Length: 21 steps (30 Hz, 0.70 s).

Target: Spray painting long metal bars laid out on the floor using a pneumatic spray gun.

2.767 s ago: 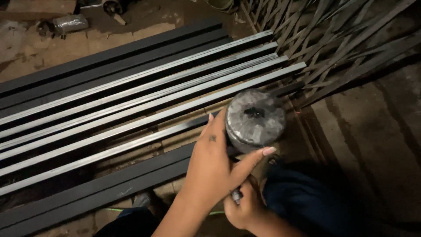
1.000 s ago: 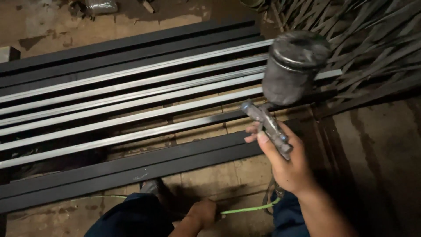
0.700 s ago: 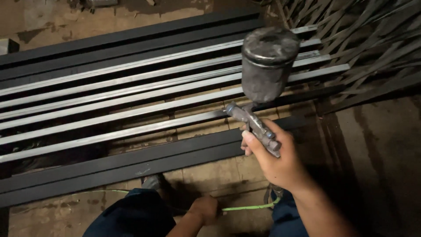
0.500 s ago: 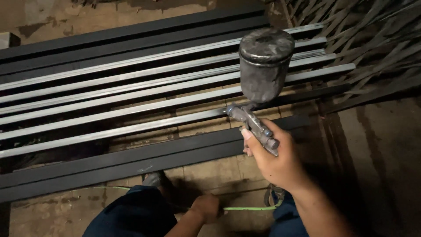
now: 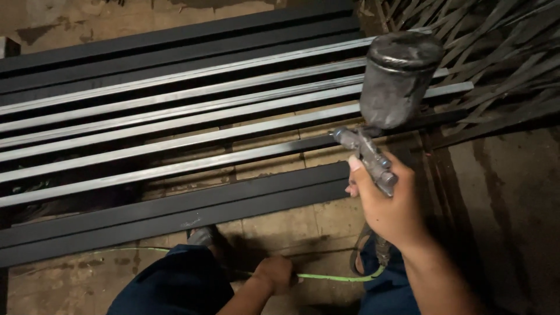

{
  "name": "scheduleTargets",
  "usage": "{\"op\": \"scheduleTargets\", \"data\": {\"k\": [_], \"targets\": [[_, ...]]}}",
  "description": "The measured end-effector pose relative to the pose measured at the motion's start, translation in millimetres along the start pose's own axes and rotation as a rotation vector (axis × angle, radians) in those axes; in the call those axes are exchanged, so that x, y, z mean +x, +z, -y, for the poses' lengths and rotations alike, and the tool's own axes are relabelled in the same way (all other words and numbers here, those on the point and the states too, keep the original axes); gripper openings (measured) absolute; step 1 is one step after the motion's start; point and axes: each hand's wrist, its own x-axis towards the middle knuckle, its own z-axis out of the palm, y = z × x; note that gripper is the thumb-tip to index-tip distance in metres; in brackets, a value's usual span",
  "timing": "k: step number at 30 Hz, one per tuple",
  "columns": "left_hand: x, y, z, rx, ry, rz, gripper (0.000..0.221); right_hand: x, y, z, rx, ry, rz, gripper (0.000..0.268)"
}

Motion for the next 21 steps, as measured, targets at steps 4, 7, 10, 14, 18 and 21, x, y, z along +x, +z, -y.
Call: {"op": "scheduleTargets", "data": {"k": [4,7,10,14,18,21], "targets": [[0.2,-3.2,-0.4,0.000,0.033,0.032,0.060,0.4,-9.2,7.0,-0.086,-0.019,-0.046,0.023],[-1.2,-5.1,-1.5,-0.011,0.036,0.051,0.064,2.4,-17.0,5.9,-0.123,-0.018,-0.074,0.021],[-1.7,-7.0,-1.5,-0.023,0.049,0.041,0.063,4.2,-22.4,5.3,-0.138,-0.018,-0.100,0.024],[-2.8,-15.9,-0.6,-0.090,0.049,0.144,0.062,2.8,-25.0,7.5,-0.164,-0.015,-0.121,0.022],[-2.4,-10.4,-2.2,-0.089,0.020,0.091,0.058,-0.7,-22.0,2.3,-0.133,-0.028,-0.003,0.017],[-6.0,-12.3,-5.3,-0.080,0.020,0.081,0.059,-4.8,-14.8,3.2,0.009,-0.039,0.098,0.016]]}}
